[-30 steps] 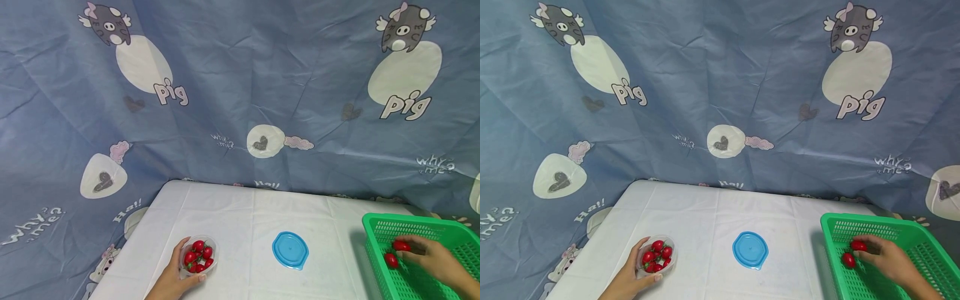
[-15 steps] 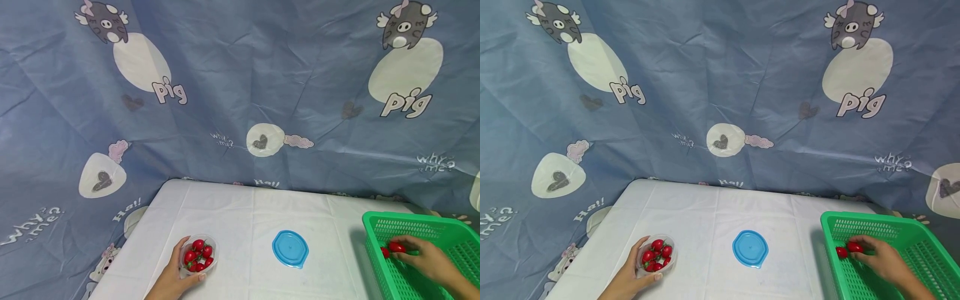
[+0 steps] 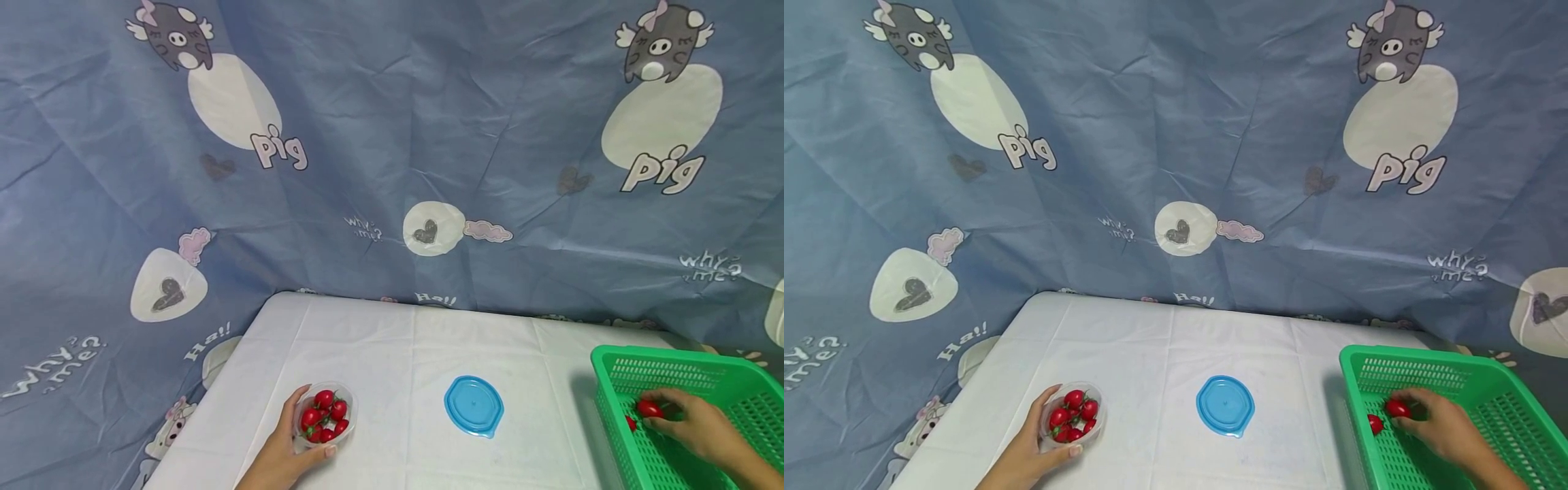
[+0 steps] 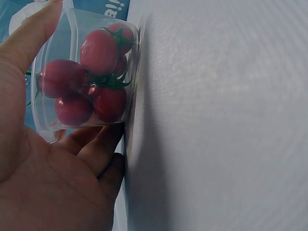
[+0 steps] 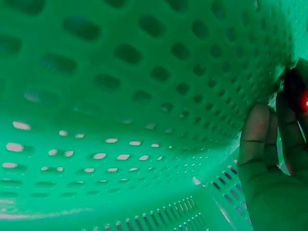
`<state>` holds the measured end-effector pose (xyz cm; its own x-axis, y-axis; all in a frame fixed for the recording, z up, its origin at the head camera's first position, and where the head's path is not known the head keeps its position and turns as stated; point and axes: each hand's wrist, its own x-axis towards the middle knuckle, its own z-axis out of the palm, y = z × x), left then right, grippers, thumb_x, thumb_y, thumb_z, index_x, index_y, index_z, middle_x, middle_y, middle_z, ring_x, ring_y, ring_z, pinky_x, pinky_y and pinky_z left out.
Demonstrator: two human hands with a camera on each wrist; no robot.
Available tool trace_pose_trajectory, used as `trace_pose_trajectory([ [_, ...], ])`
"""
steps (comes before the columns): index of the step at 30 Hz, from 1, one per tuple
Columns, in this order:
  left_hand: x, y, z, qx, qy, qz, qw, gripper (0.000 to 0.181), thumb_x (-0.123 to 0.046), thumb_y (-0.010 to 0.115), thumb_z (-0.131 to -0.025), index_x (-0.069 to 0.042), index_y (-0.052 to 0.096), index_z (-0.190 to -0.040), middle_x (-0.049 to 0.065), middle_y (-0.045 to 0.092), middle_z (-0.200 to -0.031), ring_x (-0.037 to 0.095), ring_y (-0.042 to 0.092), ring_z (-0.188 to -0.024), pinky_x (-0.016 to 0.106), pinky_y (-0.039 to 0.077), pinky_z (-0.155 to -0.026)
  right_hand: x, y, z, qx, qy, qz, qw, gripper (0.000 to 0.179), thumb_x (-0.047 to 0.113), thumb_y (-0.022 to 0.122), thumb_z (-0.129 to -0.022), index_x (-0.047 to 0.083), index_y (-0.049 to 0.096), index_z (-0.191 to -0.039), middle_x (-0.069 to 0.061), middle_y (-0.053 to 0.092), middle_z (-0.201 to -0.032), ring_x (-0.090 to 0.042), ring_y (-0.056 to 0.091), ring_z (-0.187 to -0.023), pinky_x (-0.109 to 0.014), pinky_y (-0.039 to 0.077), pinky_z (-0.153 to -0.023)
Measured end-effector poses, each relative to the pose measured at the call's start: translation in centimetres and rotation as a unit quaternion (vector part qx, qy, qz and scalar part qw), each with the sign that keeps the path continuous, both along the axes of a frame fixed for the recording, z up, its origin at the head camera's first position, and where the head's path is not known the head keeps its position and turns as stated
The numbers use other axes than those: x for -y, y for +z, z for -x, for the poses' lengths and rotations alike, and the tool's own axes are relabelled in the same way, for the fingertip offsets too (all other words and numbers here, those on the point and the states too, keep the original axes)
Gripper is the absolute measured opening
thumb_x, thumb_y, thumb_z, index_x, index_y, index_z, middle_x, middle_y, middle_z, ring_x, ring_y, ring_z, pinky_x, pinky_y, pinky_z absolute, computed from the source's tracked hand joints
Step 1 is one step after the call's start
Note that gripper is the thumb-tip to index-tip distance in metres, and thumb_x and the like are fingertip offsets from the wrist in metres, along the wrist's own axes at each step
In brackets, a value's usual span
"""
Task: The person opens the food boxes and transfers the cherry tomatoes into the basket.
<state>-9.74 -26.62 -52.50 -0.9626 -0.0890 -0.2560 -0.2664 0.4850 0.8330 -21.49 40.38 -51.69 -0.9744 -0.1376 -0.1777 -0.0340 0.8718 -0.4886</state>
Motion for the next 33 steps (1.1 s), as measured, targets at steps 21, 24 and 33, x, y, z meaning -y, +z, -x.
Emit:
trace_pose_trajectory([
  [21,0.0,0.0,0.0,-0.003,0.001,-0.014,0.9999,0.111,-0.041,0.092,-0.079,-0.032,0.019,-0.161,0.022,0.032,-0.165,0.050,0.034,-0.147,0.075,0.033,-0.109,1.3,5.2,0.0,-0.097,-0.004,-0.032,0.9948,0.060,0.040,0.078,-0.096,-0.010,0.064,-0.125,-0.034,0.066,-0.119,-0.051,0.068,-0.097,-0.055,0.056,-0.069],
  [24,0.0,0.1,0.0,0.000,0.002,-0.011,0.9999,0.111,-0.041,0.092,-0.078,-0.031,0.019,-0.161,0.023,0.031,-0.165,0.052,0.033,-0.147,0.077,0.032,-0.108,1.8,6.5,-0.2,-0.137,-0.004,-0.016,0.9905,0.051,0.038,0.076,-0.098,-0.005,0.067,-0.124,-0.030,0.068,-0.118,-0.045,0.071,-0.096,-0.055,0.056,-0.069],
  [33,0.0,0.0,0.0,-0.003,0.000,-0.006,1.0000,0.111,-0.039,0.093,-0.079,-0.031,0.019,-0.162,0.024,0.032,-0.165,0.051,0.035,-0.146,0.076,0.034,-0.108,5.5,9.7,0.2,-0.183,0.021,0.065,0.9807,0.034,0.033,0.075,-0.100,0.011,0.070,-0.126,-0.012,0.072,-0.121,0.022,0.052,-0.093,-0.016,0.052,-0.070],
])
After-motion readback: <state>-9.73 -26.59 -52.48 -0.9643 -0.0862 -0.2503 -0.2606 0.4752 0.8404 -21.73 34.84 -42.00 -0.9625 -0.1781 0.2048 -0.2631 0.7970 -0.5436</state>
